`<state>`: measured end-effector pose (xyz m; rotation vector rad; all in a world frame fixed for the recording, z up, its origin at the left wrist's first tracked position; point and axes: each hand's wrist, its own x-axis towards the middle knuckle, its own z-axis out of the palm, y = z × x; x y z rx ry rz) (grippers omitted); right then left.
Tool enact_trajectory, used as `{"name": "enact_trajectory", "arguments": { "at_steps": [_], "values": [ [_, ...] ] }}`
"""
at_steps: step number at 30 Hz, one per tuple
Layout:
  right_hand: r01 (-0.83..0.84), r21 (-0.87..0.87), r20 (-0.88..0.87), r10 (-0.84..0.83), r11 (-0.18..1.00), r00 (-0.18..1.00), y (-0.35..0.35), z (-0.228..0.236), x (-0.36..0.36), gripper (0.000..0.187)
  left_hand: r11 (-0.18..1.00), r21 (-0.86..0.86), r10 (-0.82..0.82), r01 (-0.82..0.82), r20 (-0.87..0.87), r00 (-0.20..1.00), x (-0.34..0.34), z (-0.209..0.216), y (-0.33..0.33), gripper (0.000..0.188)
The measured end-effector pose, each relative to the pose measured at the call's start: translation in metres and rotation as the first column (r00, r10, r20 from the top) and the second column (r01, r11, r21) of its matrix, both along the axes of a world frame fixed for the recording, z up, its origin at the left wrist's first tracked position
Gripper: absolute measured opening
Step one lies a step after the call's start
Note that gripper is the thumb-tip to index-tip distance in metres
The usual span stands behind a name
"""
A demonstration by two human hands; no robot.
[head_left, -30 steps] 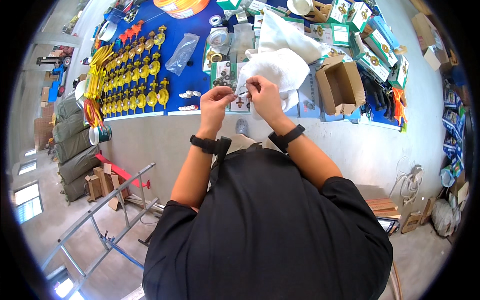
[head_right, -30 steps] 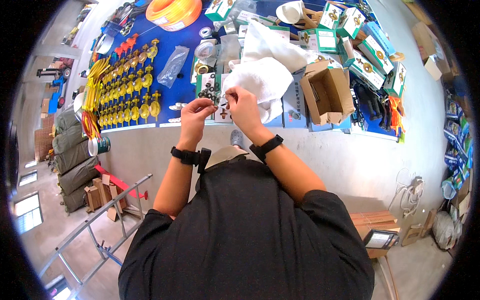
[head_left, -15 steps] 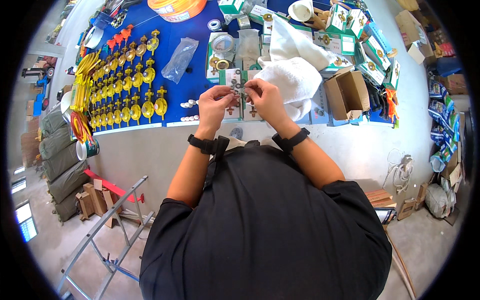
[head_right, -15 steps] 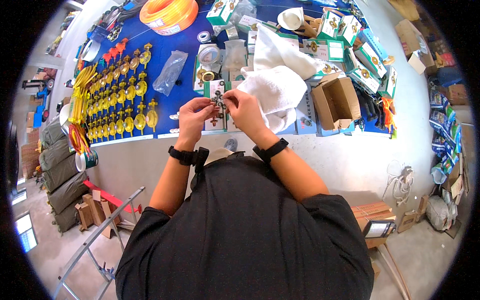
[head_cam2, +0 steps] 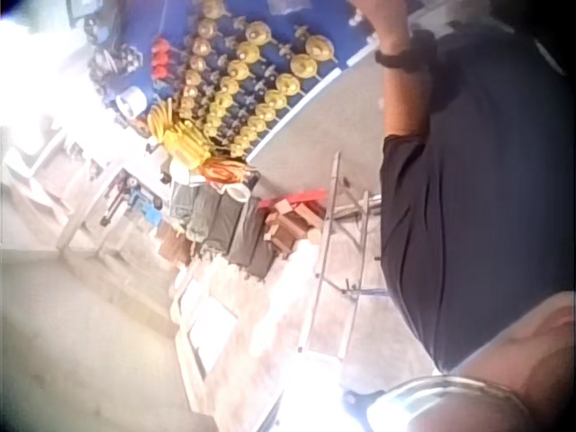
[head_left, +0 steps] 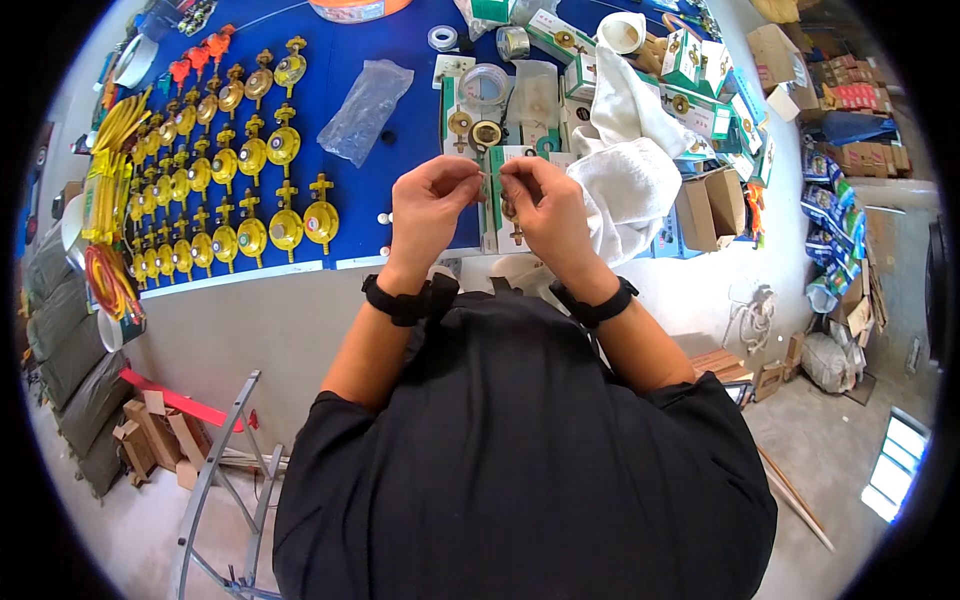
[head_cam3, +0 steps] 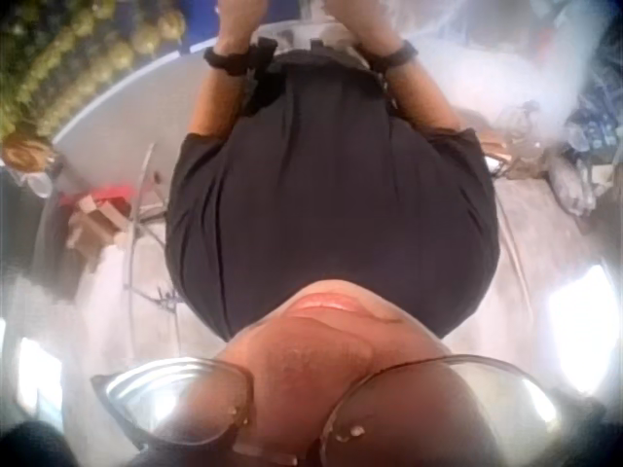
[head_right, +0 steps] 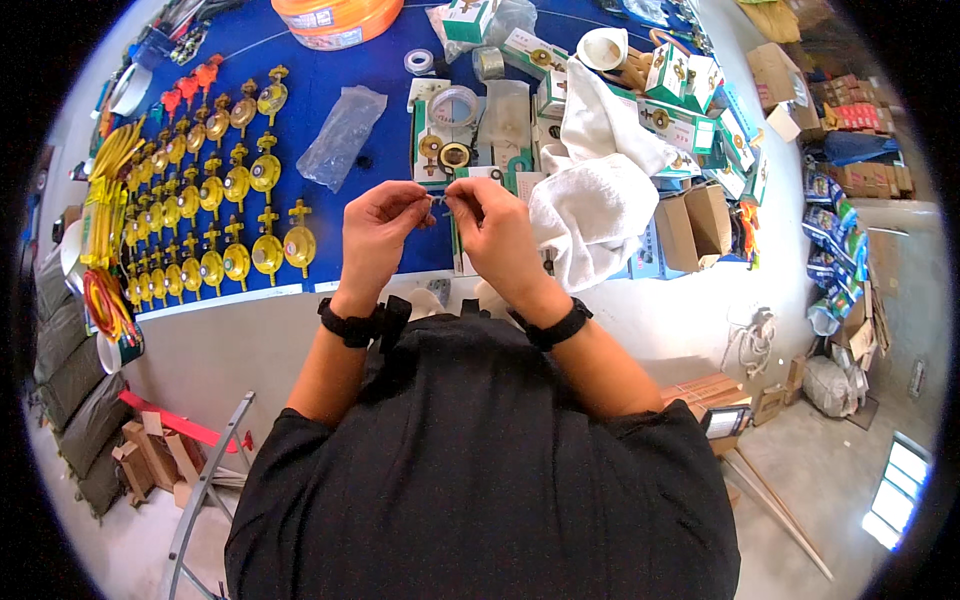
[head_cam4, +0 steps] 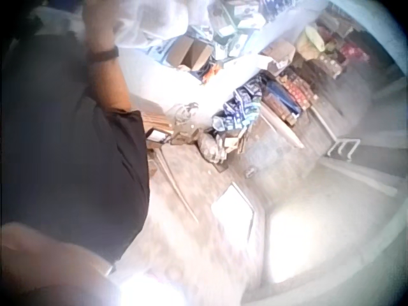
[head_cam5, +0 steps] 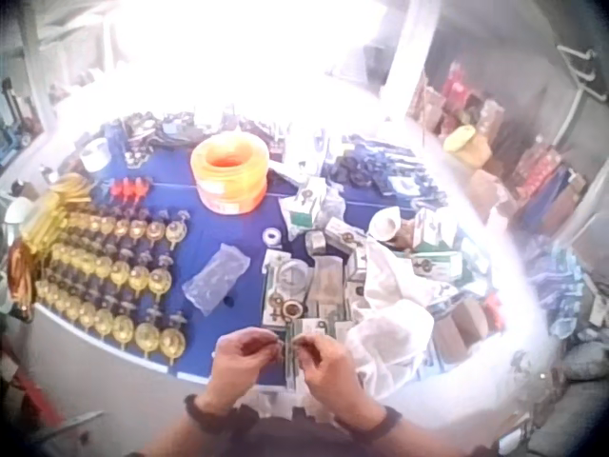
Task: The person assembles small components into gas valve units on a workshop table, handling small rings and seals by hand and wiping the valves with a cloth.
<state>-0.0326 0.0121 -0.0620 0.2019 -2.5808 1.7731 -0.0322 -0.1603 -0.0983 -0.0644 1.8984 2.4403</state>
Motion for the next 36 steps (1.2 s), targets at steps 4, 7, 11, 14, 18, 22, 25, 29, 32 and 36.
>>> {"name": "enact_trajectory", "arguments": {
  "at_steps": [4,7,11,14,18,22,25,29,32,36],
  "values": [
    [-0.061,0.112,-0.059,0.068,0.992,0.996,-0.019,0.012,-0.003,0.011,0.963,-0.271,-0.034,-0.006,-0.141,0.989,-0.007,0.002,-0.016,0.010],
    [-0.179,0.336,-0.248,0.270,0.925,0.930,-0.023,0.015,-0.007,0.013,0.941,-0.337,-0.089,0.019,-0.195,0.977,-0.011,0.009,-0.026,0.009],
    [-0.235,0.444,-0.231,0.364,0.865,0.903,-0.024,0.021,-0.013,0.016,0.989,-0.081,-0.128,0.122,-0.069,0.989,-0.016,0.006,-0.033,0.009],
    [-0.267,0.468,-0.247,0.415,0.842,0.876,-0.024,0.023,-0.011,0.021,0.980,-0.004,-0.198,0.198,-0.037,0.980,-0.017,0.001,-0.039,0.012],
    [-0.335,0.478,-0.297,0.508,0.812,0.808,-0.026,0.028,-0.008,0.026,0.957,0.099,-0.282,0.274,0.073,0.957,-0.014,0.008,-0.045,0.016],
    [-0.380,0.492,-0.257,0.548,0.783,0.796,-0.022,0.034,-0.006,0.026,0.920,0.279,-0.337,0.275,0.204,0.919,-0.012,0.011,-0.046,0.021],
    [-0.402,0.496,-0.255,0.571,0.770,0.780,-0.021,0.035,-0.005,0.024,0.884,0.346,-0.419,0.315,0.284,0.862,-0.011,0.017,-0.053,0.024],
    [-0.406,0.486,-0.292,0.582,0.774,0.759,-0.020,0.031,-0.002,0.024,0.810,0.455,-0.513,0.369,0.245,0.823,-0.012,0.009,-0.066,0.025],
    [-0.397,0.446,-0.339,0.561,0.802,0.755,-0.019,0.028,-0.001,0.023,0.762,0.518,-0.559,0.389,0.222,0.799,-0.011,0.002,-0.069,0.030],
    [-0.298,0.213,-0.410,0.362,0.931,0.837,-0.026,0.026,0.002,0.019,0.714,0.610,-0.561,0.344,0.204,0.802,-0.009,-0.005,-0.065,0.032]
  ]
}}
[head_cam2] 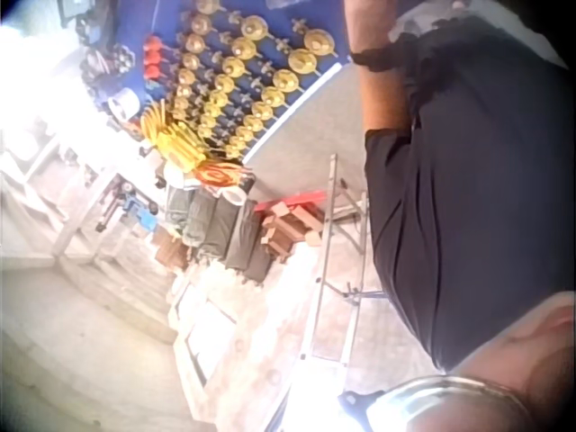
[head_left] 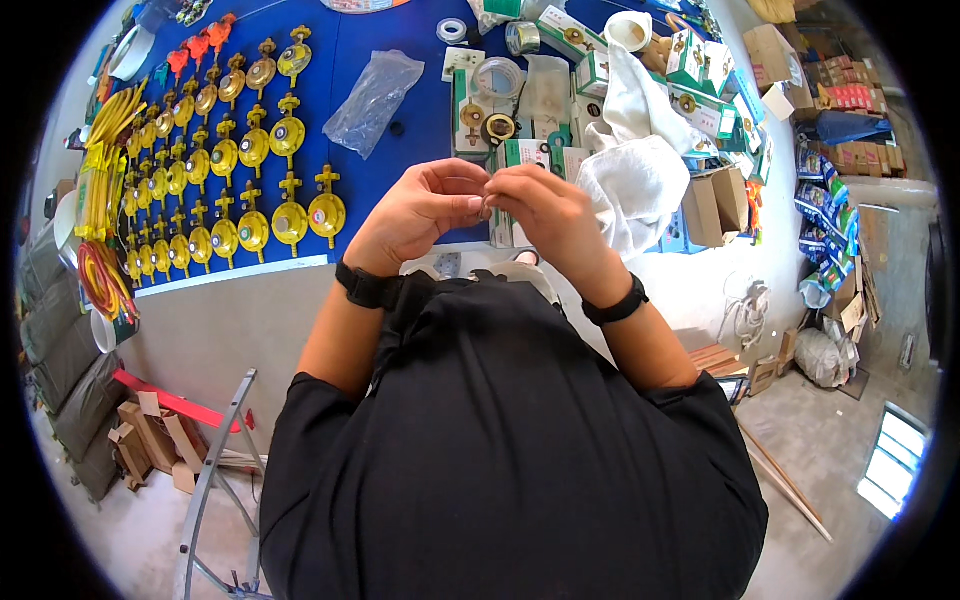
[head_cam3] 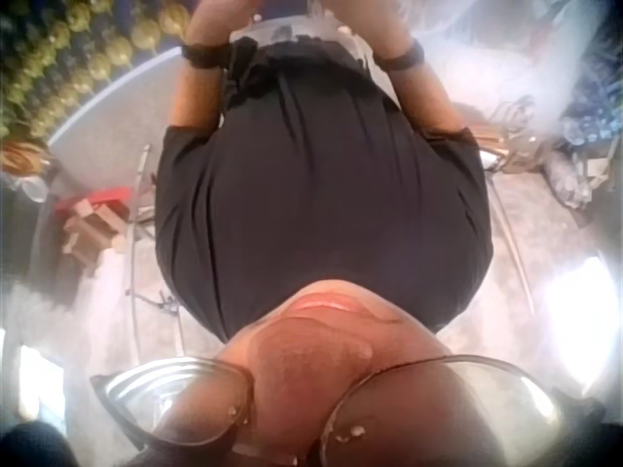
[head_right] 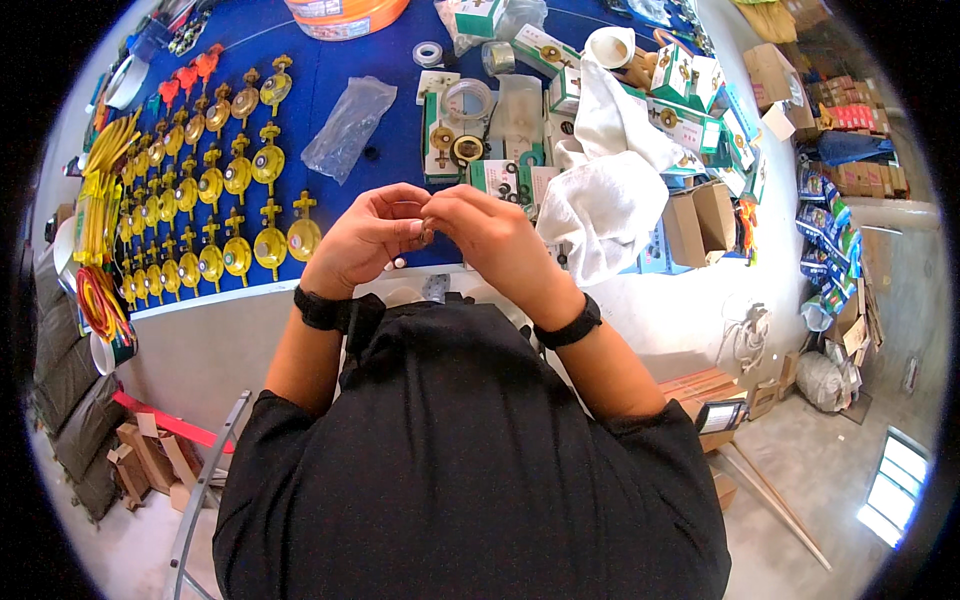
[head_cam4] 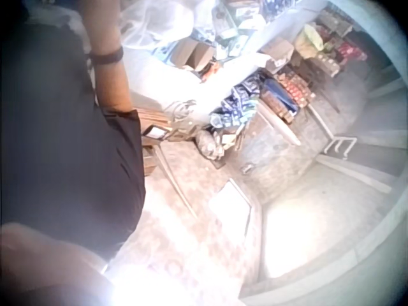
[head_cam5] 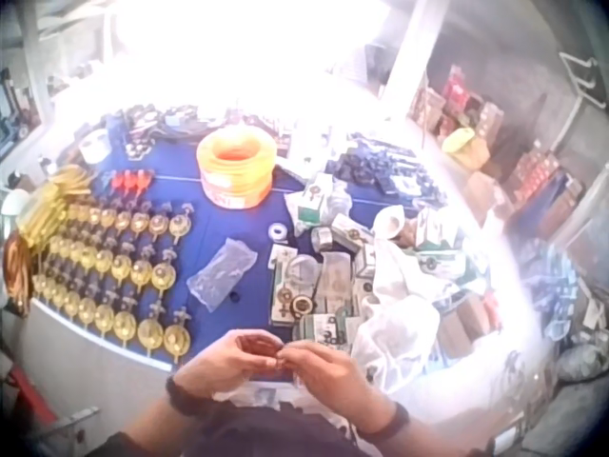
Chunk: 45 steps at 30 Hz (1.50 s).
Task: The person assembles small components into gas valve units on a workshop table, handling small rings and seals by hand and wiping the valves with a cloth.
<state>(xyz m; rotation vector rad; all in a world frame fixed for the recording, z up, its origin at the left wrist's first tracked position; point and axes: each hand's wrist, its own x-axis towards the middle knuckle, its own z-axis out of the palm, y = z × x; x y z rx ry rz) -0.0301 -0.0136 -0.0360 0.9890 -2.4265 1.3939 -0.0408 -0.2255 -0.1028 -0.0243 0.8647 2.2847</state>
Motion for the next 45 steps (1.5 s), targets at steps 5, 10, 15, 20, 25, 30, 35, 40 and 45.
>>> {"name": "enact_trajectory", "arguments": {
  "at_steps": [5,10,15,20,25,30,35,40,45],
  "values": [
    [0.103,-0.044,0.182,-0.094,0.994,0.979,0.008,0.006,0.003,0.019,0.996,-0.055,0.075,-0.075,-0.010,0.997,0.002,0.000,-0.001,0.030],
    [-0.014,0.037,0.092,0.010,0.999,0.996,0.009,0.001,0.002,0.024,0.986,-0.139,0.085,-0.093,-0.067,0.994,0.006,0.006,0.002,0.034],
    [-0.026,0.048,0.096,0.022,0.999,0.995,0.007,0.002,0.003,0.028,0.978,-0.208,0.011,-0.034,-0.110,0.994,0.005,0.010,0.004,0.039],
    [0.001,0.064,0.036,-0.003,0.998,0.999,0.018,-0.003,0.005,0.034,0.972,-0.235,-0.024,0.002,-0.090,0.996,0.003,0.018,0.010,0.040],
    [0.126,0.060,0.012,-0.127,0.990,0.992,0.021,-0.006,0.018,0.040,0.959,-0.281,-0.018,-0.030,-0.166,0.986,-0.001,0.017,0.020,0.040],
    [0.306,-0.121,0.222,-0.275,0.944,0.935,0.022,-0.016,0.034,0.046,0.965,-0.256,0.020,-0.062,-0.164,0.986,-0.002,0.018,0.033,0.038],
    [0.492,-0.123,0.270,-0.448,0.862,0.852,0.021,-0.017,0.045,0.048,0.967,-0.249,0.013,-0.050,-0.146,0.989,-0.002,0.020,0.044,0.038],
    [0.532,0.017,0.266,-0.516,0.847,0.814,0.019,-0.013,0.061,0.027,0.973,-0.221,0.025,-0.063,-0.174,0.984,-0.001,0.021,0.052,0.038],
    [0.451,-0.014,0.109,-0.447,0.892,0.888,0.021,-0.010,0.057,0.027,0.968,-0.242,0.020,-0.065,-0.184,0.983,-0.003,0.022,0.049,0.035]
  ]
}}
